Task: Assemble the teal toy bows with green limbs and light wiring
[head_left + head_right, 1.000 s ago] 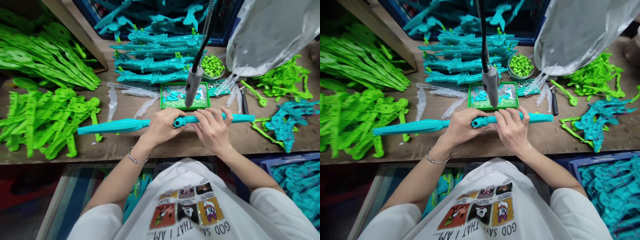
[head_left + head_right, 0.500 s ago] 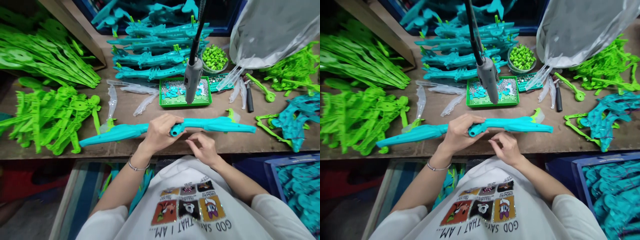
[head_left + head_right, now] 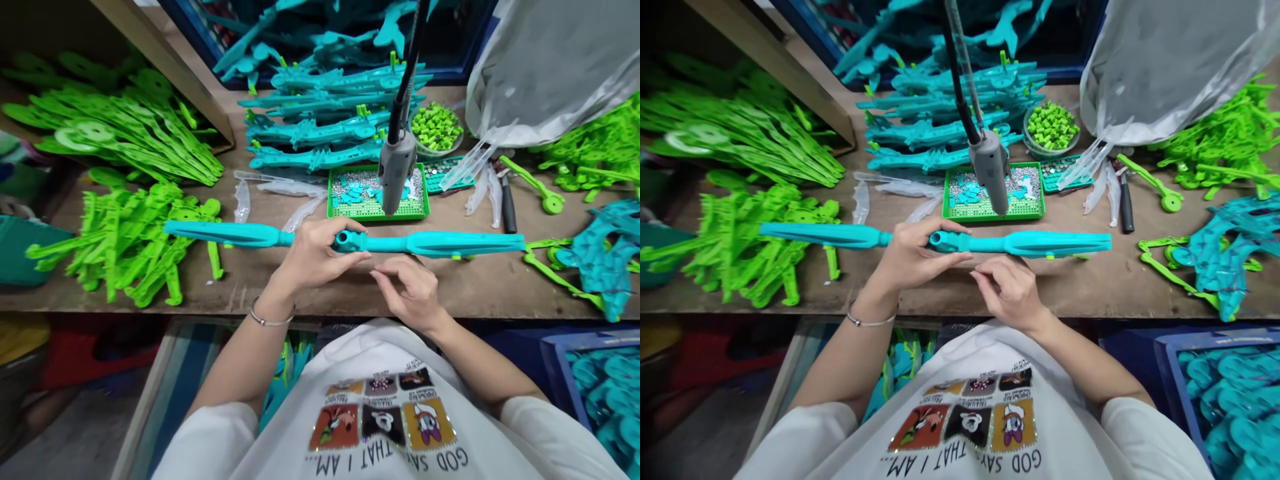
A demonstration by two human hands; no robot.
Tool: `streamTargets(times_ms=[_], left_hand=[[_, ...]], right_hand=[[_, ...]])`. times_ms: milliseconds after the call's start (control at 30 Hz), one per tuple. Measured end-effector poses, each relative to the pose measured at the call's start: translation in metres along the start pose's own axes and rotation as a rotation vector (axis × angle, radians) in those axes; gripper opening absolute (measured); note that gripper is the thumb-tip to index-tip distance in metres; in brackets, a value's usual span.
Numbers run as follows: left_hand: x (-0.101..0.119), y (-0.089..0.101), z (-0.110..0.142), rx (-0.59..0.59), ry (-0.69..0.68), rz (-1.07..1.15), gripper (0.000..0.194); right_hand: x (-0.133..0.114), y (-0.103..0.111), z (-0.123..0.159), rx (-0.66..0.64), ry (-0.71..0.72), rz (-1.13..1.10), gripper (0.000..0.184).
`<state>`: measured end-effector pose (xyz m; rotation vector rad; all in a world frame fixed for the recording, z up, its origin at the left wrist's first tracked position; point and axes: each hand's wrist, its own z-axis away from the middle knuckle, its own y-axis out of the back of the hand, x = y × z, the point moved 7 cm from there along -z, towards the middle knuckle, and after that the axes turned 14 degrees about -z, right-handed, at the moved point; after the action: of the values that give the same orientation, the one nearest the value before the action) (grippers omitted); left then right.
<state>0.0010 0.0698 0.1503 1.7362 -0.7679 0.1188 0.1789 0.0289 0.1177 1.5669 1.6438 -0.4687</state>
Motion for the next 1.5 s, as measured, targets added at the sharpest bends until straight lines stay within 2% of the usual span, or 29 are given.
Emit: streamTargets(times_ms=[233, 633, 900, 1033, 1133, 1200, 1333, 1400, 1500], left_hand=[[-0.002, 0.001, -0.006, -0.022, 0.007, -0.046, 0.035], [0.000, 0.000, 0.000, -0.023, -0.003, -0.010, 0.034], [0.012, -0.005, 0.020, 0.102, -0.134, -0.096, 0.029], [0.012, -0.025, 0.038, 0.148, -0.170, -0.139, 0.026], [0.009, -0.054, 0.059, 0.151, -0.166, -0.188, 0.020], [0.007, -0.074, 0.073, 0.150, -0.150, -0.227, 0.023], [0.001, -0.103, 0.093, 0.120, -0.049, -0.313, 0.061], [0.000, -0.110, 0.098, 0.116, -0.005, -0.344, 0.079], [-0.001, -0.114, 0.100, 0.118, 0.032, -0.374, 0.092]], right_hand=[[-0.001, 0.001, 0.000, -0.026, 0.000, 0.033, 0.010], [0.003, -0.004, 0.002, -0.048, -0.038, 0.011, 0.008], [-0.001, -0.005, 0.008, -0.058, -0.010, 0.005, 0.014], [0.006, -0.005, 0.021, -0.092, -0.066, 0.007, 0.014], [0.012, -0.010, 0.040, -0.166, -0.158, 0.004, 0.009], [0.010, -0.014, 0.054, -0.242, -0.182, 0.004, 0.006], [0.002, -0.012, 0.070, -0.373, -0.162, 0.036, 0.005], [0.004, 0.000, 0.069, -0.372, -0.166, 0.075, 0.004], [0.013, 0.023, 0.061, -0.312, -0.180, 0.165, 0.004]])
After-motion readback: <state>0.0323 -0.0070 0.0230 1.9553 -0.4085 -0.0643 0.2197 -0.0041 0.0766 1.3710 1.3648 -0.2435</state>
